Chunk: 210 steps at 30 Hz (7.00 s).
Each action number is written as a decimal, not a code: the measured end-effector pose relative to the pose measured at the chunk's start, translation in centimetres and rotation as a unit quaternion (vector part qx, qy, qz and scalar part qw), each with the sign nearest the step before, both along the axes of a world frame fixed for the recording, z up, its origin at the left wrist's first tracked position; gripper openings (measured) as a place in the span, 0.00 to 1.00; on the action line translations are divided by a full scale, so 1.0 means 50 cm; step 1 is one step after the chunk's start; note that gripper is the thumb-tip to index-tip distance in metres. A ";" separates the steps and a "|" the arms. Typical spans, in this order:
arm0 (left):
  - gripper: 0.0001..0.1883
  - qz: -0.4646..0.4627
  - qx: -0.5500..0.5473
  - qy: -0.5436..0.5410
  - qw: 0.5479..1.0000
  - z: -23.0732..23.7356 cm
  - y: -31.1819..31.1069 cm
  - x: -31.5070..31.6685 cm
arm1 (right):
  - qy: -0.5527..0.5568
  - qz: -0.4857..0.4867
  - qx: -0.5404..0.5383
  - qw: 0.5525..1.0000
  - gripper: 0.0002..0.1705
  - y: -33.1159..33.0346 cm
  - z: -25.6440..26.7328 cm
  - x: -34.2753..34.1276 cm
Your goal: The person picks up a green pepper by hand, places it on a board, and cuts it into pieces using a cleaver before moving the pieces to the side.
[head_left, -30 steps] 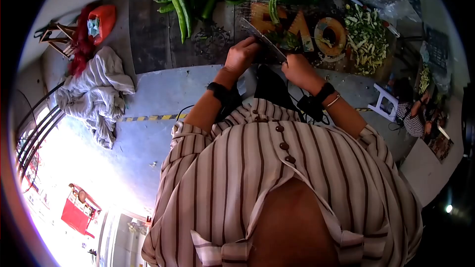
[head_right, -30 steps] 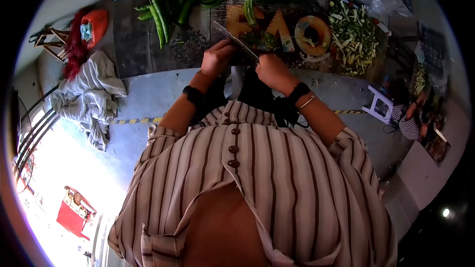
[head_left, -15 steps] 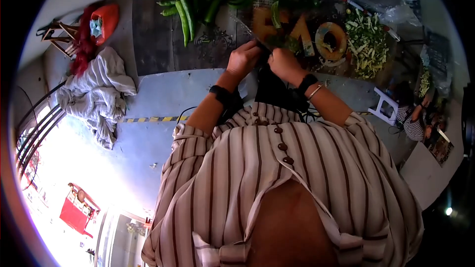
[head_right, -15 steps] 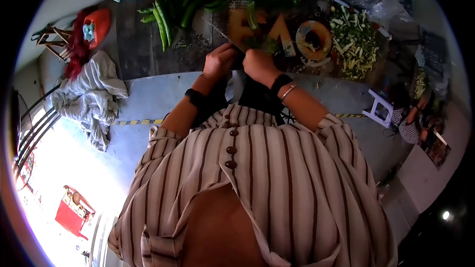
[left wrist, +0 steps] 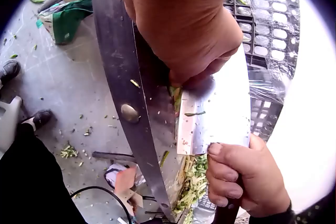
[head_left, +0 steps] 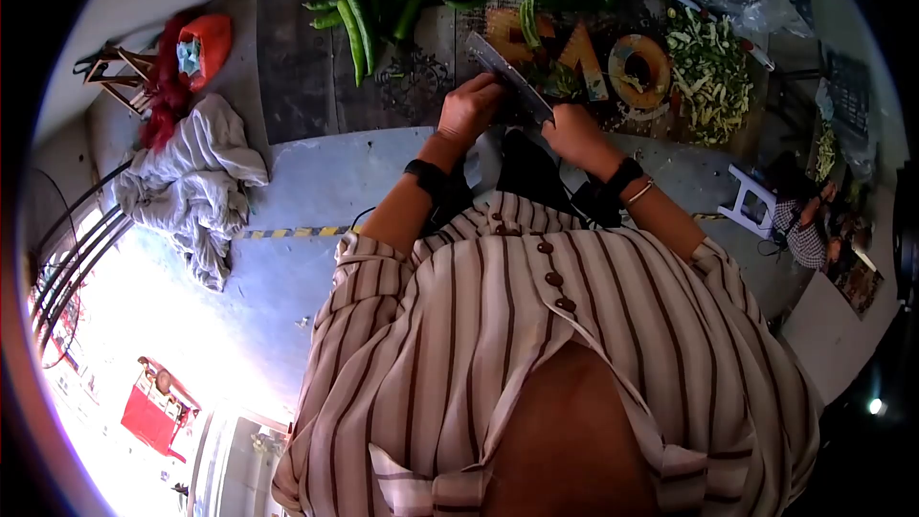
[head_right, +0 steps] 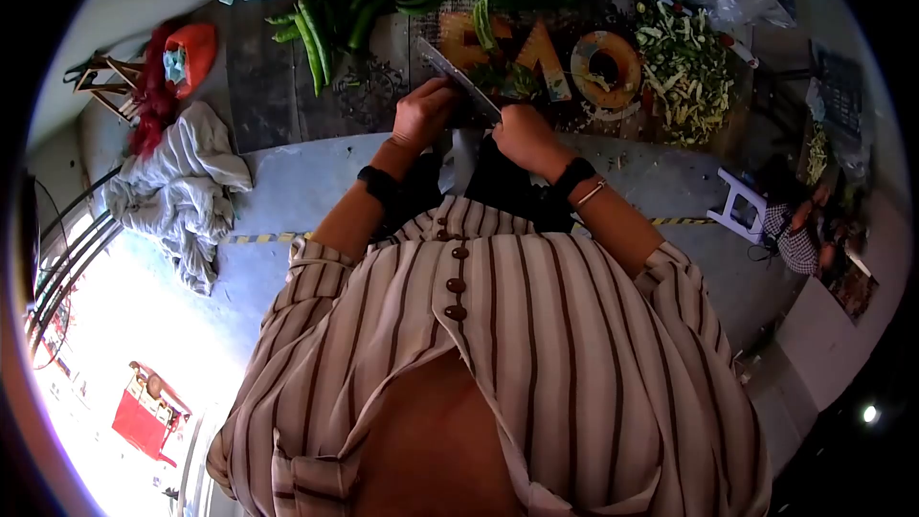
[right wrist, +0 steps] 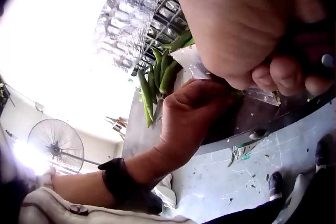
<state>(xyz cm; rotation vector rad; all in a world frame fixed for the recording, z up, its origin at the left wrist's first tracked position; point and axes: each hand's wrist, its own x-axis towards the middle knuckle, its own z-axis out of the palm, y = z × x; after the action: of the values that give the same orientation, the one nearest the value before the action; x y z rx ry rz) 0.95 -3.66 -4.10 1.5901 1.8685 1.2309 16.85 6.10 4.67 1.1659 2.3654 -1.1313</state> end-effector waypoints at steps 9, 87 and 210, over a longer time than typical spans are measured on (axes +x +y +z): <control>0.09 -0.003 -0.011 -0.009 1.000 -0.008 -0.001 -0.002 | 0.007 -0.002 -0.025 1.000 0.13 0.002 -0.040 -0.046; 0.13 0.006 -0.101 0.161 0.982 0.072 0.142 -0.099 | 0.046 -0.071 -0.011 0.996 0.13 -0.030 -0.039 0.177; 0.17 -0.119 -0.177 0.117 0.970 0.008 0.045 0.003 | 0.093 -0.046 0.062 0.993 0.09 0.017 -0.037 -0.040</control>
<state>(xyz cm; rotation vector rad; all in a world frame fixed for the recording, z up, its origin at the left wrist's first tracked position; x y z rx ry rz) 1.12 -1.40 -3.71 1.7464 1.8376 0.5895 14.86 6.97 2.83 1.2728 2.5793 -1.1853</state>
